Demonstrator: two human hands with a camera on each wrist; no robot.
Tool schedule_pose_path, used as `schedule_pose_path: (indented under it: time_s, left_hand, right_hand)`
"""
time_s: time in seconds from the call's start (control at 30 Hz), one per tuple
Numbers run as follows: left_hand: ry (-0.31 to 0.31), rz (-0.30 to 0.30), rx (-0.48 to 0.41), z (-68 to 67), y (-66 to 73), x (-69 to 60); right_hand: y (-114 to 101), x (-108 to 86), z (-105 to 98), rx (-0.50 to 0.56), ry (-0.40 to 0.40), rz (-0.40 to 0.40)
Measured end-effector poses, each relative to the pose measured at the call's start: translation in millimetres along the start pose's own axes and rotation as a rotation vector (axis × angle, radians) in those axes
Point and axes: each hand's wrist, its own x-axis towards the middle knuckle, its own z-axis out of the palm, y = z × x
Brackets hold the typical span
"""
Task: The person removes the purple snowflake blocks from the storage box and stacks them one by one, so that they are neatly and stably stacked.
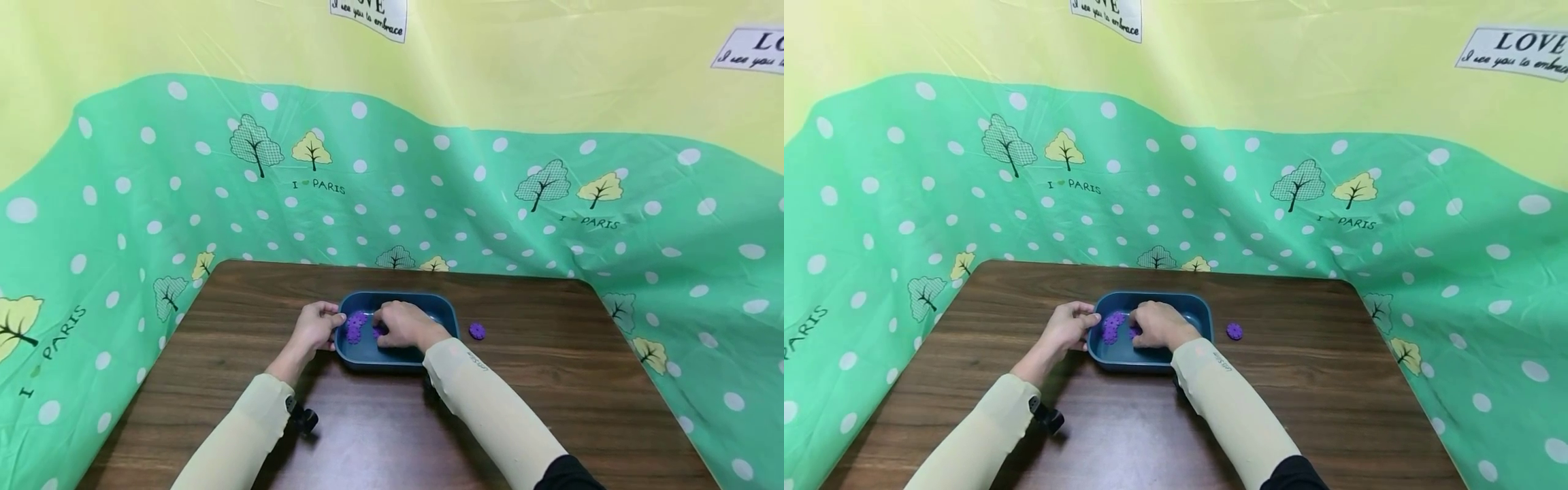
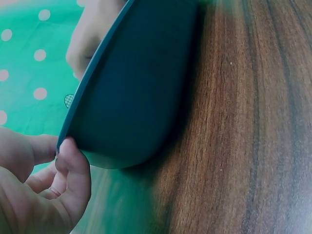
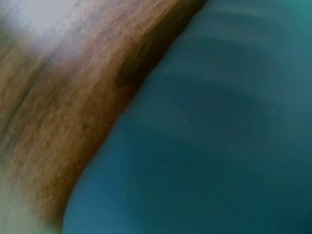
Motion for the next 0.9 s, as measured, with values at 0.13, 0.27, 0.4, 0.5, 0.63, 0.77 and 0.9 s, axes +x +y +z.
schedule_pose_path:
  time_s: [0.13,0.27,0.4,0.5,0.63,0.77,0.9]
  left_hand:
    - [0.002,0.0,0.002,0.4,-0.7,-0.6]
    - [0.006,0.003,0.004,0.9,-0.3,-1.0]
    - [0.009,0.002,0.01,1.5,0.3,-1.1]
    - [0.009,0.001,0.014,1.7,0.0,-0.8]
    - [0.006,0.003,0.017,2.1,-0.5,-0.8]
    - [0.005,0.004,0.019,2.0,-1.2,-0.4]
    - [0.007,0.001,0.017,1.8,-1.6,-0.1]
  right_hand:
    - [2,-3.1,0,0.015,0.01,0.012]
    - [5,-5.2,0,0.01,0.009,0.029]
    - [7,-5.8,0,0.001,0.003,0.038]
    - [8,-5.5,0,0.002,0.001,0.038]
    - [9,-5.3,1,-0.004,0.003,0.042]
    - [10,-4.9,2,0.001,0.004,0.042]
    - [11,-3.8,3,0.016,-0.005,0.031]
